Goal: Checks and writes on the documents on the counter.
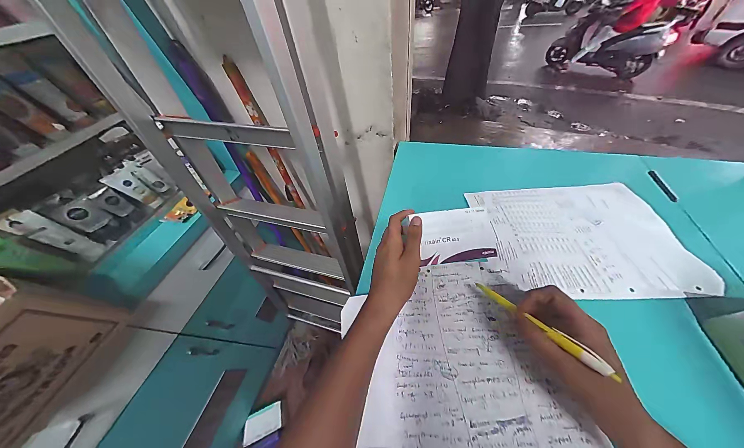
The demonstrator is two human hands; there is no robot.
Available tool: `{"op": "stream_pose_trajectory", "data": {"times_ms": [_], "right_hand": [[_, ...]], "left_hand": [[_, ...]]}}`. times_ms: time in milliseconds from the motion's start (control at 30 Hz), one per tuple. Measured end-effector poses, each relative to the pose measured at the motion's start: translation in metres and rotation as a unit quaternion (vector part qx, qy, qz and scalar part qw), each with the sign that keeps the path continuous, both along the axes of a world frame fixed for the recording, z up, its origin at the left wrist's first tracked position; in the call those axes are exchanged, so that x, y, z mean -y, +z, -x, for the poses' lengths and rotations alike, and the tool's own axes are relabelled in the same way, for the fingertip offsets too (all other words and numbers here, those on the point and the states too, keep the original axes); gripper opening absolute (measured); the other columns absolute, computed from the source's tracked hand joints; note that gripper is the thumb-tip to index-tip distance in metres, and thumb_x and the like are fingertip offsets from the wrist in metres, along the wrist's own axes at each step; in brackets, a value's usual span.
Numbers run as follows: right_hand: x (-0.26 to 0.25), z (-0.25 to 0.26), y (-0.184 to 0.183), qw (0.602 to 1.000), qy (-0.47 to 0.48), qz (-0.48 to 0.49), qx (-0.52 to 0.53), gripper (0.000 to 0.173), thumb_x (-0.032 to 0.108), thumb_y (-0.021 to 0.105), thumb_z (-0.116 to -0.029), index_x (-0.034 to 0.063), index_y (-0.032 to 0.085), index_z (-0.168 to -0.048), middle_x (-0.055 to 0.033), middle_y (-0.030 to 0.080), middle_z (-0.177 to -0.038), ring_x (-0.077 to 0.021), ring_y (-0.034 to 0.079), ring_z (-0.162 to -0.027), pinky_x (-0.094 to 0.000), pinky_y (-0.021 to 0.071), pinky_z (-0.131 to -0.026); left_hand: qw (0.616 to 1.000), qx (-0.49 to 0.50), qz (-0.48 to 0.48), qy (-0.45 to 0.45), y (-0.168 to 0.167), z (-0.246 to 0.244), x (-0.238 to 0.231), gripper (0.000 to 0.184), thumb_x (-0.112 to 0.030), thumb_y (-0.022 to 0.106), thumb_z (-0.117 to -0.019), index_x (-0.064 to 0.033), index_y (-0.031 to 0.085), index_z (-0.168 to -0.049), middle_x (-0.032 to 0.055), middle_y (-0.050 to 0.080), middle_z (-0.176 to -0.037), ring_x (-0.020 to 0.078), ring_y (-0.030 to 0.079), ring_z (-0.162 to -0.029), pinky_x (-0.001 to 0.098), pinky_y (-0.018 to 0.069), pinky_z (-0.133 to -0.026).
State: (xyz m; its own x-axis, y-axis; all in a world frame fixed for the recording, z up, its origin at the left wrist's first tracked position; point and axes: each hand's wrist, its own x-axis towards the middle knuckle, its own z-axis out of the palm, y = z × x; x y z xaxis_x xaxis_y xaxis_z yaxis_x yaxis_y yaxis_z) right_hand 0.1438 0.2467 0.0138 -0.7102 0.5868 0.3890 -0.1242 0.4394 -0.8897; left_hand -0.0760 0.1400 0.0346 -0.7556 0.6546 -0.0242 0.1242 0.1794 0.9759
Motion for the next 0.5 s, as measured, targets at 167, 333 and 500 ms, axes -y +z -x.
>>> {"op": "stream_pose_trajectory", "data": {"times_ms": [167,333,500], "right_hand": [[-0.0034,0.0007,-0.0016,1.000,0.019,-0.006,0.014,0.013,0.018,0.064,-0.0944,0.0114,0.069,-0.105,0.0063,0.073,-0.092,0.0000,0.069,-0.081,-0.0154,0.0575,-0.071],[-0.0036,-0.0013,-0.0029,0.999,0.024,-0.019,0.029,0.017,0.019,0.061,-0.0973,0.0094,0.071,-0.106,0.0049,0.075,-0.093,-0.0015,0.070,-0.084,-0.0172,0.0588,-0.074],[-0.0044,-0.0010,-0.0040,0.999,0.024,-0.023,0.028,0.019,0.018,0.059,-0.0981,0.0078,0.072,-0.107,0.0038,0.076,-0.094,-0.0030,0.071,-0.085,-0.0191,0.0597,-0.077]], "left_hand": [[1.000,0.019,0.004,-0.015,-0.0010,0.0017,0.0003,0.045,-0.039,0.037,-0.1108,-0.0129,0.048,-0.146,0.0173,0.061,-0.127,0.0224,0.069,-0.102,0.0412,0.0614,-0.078],[0.999,0.033,0.001,-0.025,-0.0014,0.0040,0.0001,0.045,-0.037,0.034,-0.1118,-0.0113,0.047,-0.146,0.0180,0.063,-0.124,0.0227,0.070,-0.101,0.0415,0.0615,-0.078],[0.998,0.029,-0.002,-0.048,0.0010,0.0050,0.0006,0.045,-0.034,0.032,-0.1123,-0.0090,0.045,-0.148,0.0174,0.063,-0.122,0.0199,0.069,-0.102,0.0387,0.0597,-0.083]]}}
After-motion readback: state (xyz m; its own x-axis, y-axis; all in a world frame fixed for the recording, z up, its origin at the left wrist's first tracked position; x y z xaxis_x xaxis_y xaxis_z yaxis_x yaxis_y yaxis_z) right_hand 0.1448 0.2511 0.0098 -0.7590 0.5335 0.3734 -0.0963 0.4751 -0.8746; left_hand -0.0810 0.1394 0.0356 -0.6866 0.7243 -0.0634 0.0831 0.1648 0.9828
